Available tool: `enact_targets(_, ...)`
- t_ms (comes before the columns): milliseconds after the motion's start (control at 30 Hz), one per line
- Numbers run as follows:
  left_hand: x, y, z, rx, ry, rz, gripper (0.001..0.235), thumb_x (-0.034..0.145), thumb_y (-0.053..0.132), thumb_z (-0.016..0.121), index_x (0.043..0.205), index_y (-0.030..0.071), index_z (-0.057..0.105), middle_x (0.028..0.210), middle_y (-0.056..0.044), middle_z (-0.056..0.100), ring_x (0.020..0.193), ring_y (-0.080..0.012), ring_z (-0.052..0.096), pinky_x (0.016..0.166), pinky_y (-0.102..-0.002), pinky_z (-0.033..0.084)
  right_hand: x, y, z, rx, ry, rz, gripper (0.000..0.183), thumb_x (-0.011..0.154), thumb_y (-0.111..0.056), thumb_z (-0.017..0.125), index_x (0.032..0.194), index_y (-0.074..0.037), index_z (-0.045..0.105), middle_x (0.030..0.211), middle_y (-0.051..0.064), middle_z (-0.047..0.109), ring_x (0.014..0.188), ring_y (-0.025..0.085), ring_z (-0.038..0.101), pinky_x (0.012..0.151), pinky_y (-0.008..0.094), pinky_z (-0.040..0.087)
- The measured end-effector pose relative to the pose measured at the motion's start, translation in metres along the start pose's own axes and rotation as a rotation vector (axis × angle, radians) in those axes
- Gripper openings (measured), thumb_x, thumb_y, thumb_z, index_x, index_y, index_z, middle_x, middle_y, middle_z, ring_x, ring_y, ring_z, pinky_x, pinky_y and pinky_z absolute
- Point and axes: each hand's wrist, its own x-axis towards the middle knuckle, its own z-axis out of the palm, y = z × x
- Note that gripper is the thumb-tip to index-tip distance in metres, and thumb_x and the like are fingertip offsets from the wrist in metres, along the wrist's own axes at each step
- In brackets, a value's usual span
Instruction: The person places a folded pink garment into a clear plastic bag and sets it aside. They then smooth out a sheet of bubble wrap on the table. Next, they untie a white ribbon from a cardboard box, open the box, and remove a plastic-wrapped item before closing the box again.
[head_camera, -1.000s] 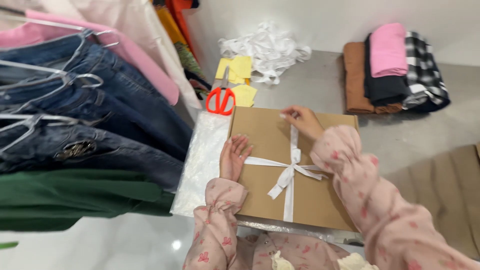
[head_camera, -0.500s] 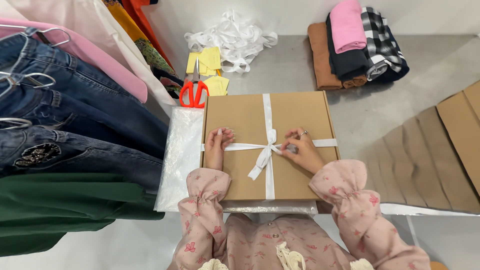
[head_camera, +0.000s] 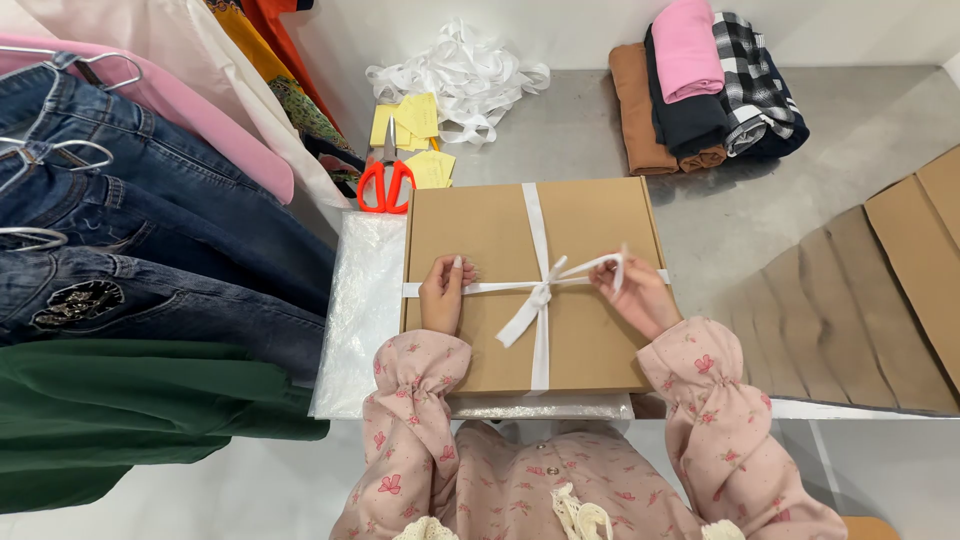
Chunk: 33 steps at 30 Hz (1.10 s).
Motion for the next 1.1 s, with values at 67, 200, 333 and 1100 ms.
enact_targets(67,0.000,-0.002,0.000,0.005,-0.002,0.000,0.020,0.107,0.020,0.054,0.110,0.006,0.067,0.095,-0.013,0.073,0.086,-0.0177,0.070,0.081,-0.029,0.061,0.005,-0.008,-0.002,0.147,0.045,-0.007,0.016,0.093,-0.006,0.059,0.107,-0.002,0.064,0.107,0.008,0.072,0.112,0.024,0.067,0.109,0.044,0.048)
enact_targets(200,0.001,-0.007,0.000,0.035,-0.002,0.010,0.019,0.107,0.019,0.055,0.109,0.006,0.068,0.093,-0.013,0.073,0.085,-0.0179,0.071,0.081,-0.029,0.062,0.012,-0.031,-0.007,0.418,0.120,-0.085,0.014,0.095,-0.002,0.058,0.106,0.002,0.066,0.112,0.011,0.072,0.123,0.027,0.064,0.117,0.045,0.045)
enact_targets(333,0.001,-0.004,0.000,0.042,-0.015,0.017,0.018,0.107,0.018,0.054,0.108,0.005,0.067,0.094,-0.014,0.072,0.085,-0.0186,0.070,0.081,-0.030,0.062,0.015,-0.049,-0.016,0.478,0.163,-0.175,0.011,0.099,-0.005,0.057,0.101,0.001,0.065,0.108,0.009,0.071,0.122,0.026,0.065,0.118,0.044,0.048)
enact_targets(1100,-0.031,0.013,0.132,0.617,-0.463,0.184,0.046,0.081,0.039,0.078,0.121,0.020,0.064,0.114,-0.003,0.062,0.116,-0.0294,0.059,0.103,-0.053,0.042,0.004,-0.054,-0.083,-0.828,0.214,-0.289,0.031,0.108,-0.016,0.055,0.137,-0.006,0.054,0.122,0.013,0.062,0.121,0.026,0.060,0.112,0.041,0.044)
